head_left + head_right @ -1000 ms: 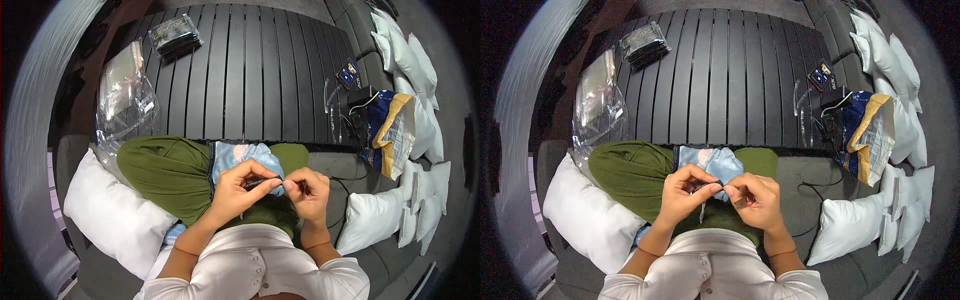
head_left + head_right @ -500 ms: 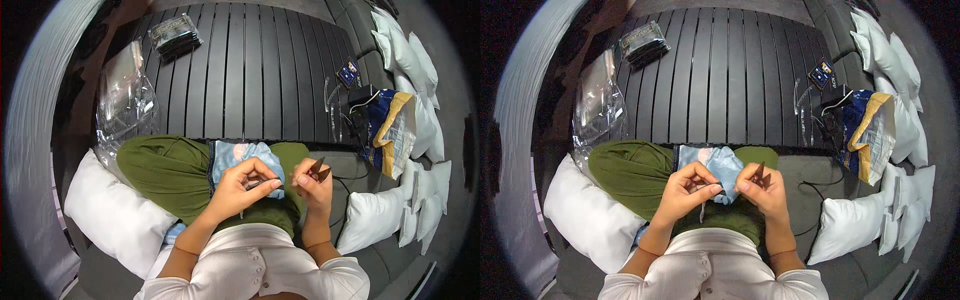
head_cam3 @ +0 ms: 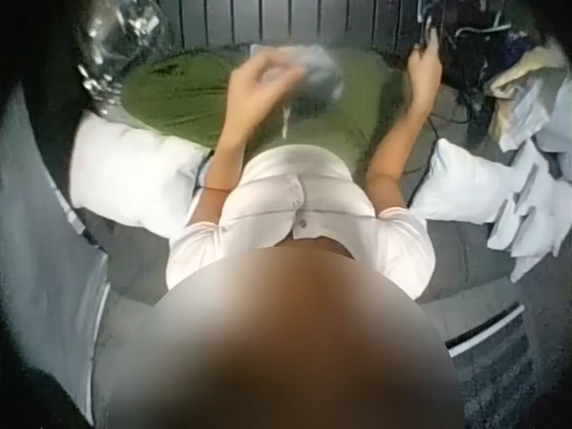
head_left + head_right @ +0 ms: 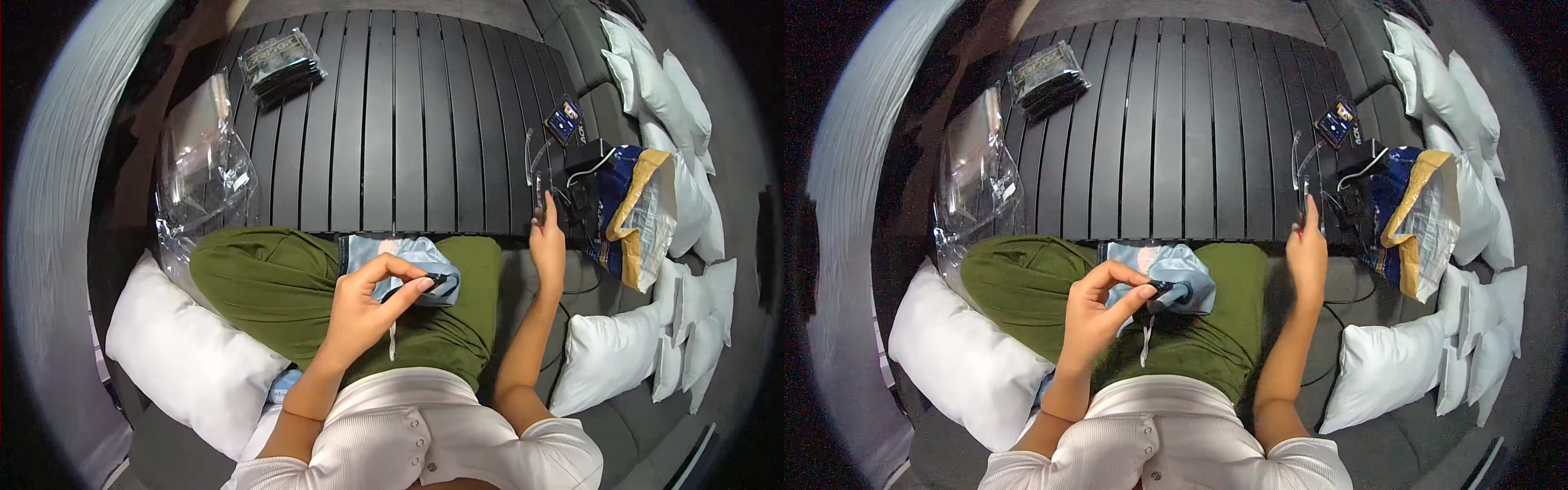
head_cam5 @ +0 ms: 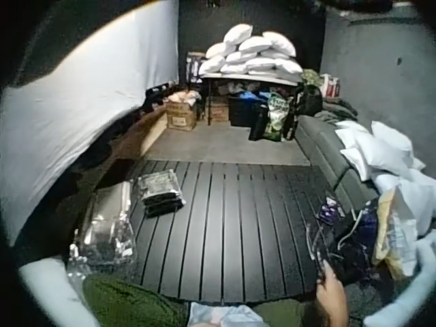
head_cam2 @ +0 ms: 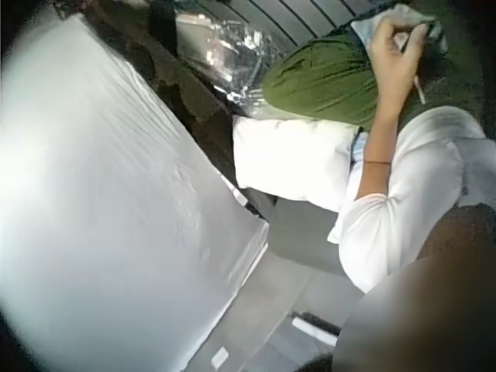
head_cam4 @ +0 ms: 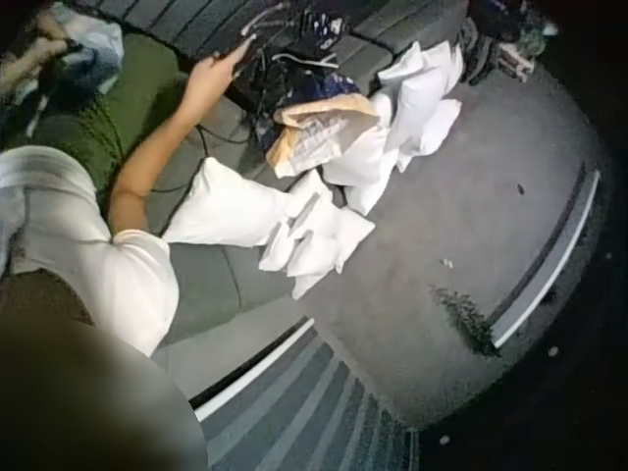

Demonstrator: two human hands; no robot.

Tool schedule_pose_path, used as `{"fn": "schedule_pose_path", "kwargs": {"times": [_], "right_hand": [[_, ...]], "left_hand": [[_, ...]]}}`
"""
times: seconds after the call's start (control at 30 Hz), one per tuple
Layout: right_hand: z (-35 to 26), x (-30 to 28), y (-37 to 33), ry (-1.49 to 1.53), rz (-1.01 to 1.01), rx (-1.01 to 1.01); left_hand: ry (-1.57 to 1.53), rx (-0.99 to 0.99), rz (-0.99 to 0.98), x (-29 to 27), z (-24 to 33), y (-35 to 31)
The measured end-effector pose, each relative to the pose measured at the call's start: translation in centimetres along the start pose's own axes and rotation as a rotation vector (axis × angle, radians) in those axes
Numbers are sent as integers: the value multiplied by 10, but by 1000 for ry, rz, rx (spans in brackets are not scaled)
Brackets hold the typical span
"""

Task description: Trimming loose threads and inspecting seams on textile garments using small thread nippers.

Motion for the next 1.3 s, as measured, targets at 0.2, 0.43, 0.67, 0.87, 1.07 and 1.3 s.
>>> {"fn": "schedule_pose_path", "kwargs": {"times": [0.2,0.43,0.67,0.87,1.07,1.3], "right_hand": [[43,7,6,52,39,44],[48,34,21,208,64,-35],[24,48,30,-11,113,-138],[32,53,35,46,130,-142],[4,39,15,-370,354,-186],[-30,44,1,798,-74,-203]], "left_hand": [[-96,-58,-13,1,-15,4],[-243,-59,-32,3,-11,6],[-404,-115,-174,14,-10,1],[-435,-97,-307,21,-3,0],[-525,-187,-332,24,-7,-2],[-696,-297,-255,27,-23,-3]]}}
Point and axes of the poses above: each hand's wrist, its own y-axis towards the middle knuckle, its own x-axis out of the palm, z = x × y, the point moved 9 cm from there along y, towards the middle knuckle, and after that the axes turned 9 degrees about -z, right-handed, at the moved point
